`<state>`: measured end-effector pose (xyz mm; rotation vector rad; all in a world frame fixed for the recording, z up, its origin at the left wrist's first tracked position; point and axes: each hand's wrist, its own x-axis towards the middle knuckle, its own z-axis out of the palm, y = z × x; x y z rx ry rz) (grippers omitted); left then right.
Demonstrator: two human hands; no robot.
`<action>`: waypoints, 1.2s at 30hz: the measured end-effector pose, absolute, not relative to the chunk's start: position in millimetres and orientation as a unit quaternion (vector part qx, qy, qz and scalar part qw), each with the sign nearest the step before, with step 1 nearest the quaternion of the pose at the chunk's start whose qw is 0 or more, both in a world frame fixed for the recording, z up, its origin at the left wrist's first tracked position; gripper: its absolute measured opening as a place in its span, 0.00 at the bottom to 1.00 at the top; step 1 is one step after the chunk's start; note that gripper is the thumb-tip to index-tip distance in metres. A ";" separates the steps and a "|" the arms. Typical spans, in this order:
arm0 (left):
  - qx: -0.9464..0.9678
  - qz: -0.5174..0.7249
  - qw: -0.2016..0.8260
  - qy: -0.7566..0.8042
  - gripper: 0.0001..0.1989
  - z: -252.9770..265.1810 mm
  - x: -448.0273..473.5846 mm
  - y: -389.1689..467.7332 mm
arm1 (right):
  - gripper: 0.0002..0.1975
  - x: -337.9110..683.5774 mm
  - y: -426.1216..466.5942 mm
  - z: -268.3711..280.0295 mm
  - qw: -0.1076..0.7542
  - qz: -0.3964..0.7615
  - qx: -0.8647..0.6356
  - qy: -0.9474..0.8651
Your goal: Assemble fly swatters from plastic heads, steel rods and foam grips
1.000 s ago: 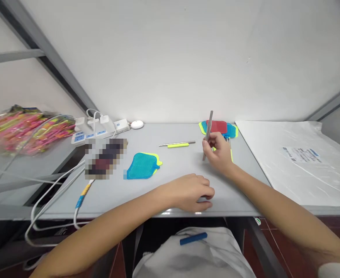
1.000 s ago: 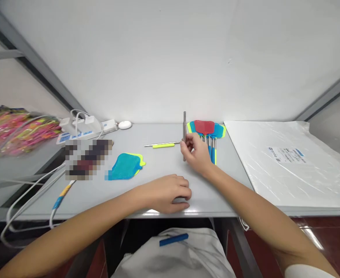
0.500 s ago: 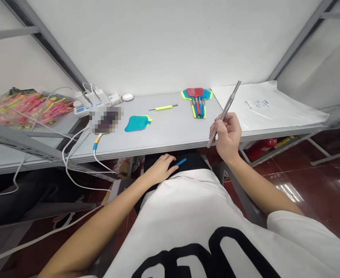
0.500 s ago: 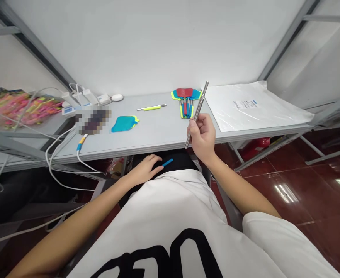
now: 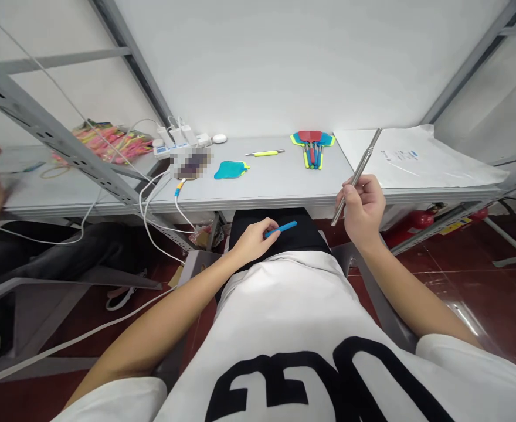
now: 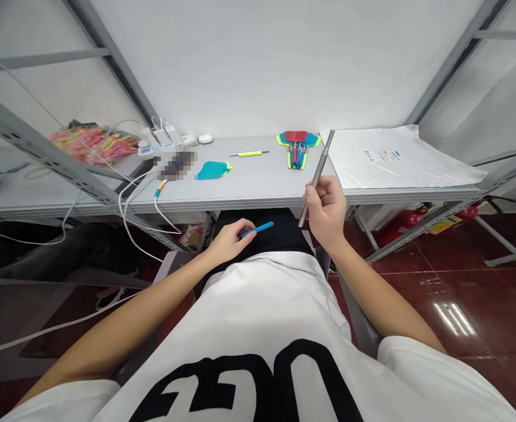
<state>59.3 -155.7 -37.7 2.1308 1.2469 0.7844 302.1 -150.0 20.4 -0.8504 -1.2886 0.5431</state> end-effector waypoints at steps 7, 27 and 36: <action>0.708 0.470 0.268 0.455 0.12 -4.8 46.6 -151.6 | 0.09 291.0 -140.9 20.3 0.655 0.292 -0.375 -0.587; 0.725 0.368 0.346 0.468 0.17 -1.0 28.6 -27.0 | 0.10 203.4 -4.3 39.1 0.573 0.458 -0.300 -0.610; 0.734 0.359 0.349 0.459 0.17 -0.7 24.9 -26.0 | 0.12 207.0 2.8 4.5 0.594 0.487 -0.321 -0.554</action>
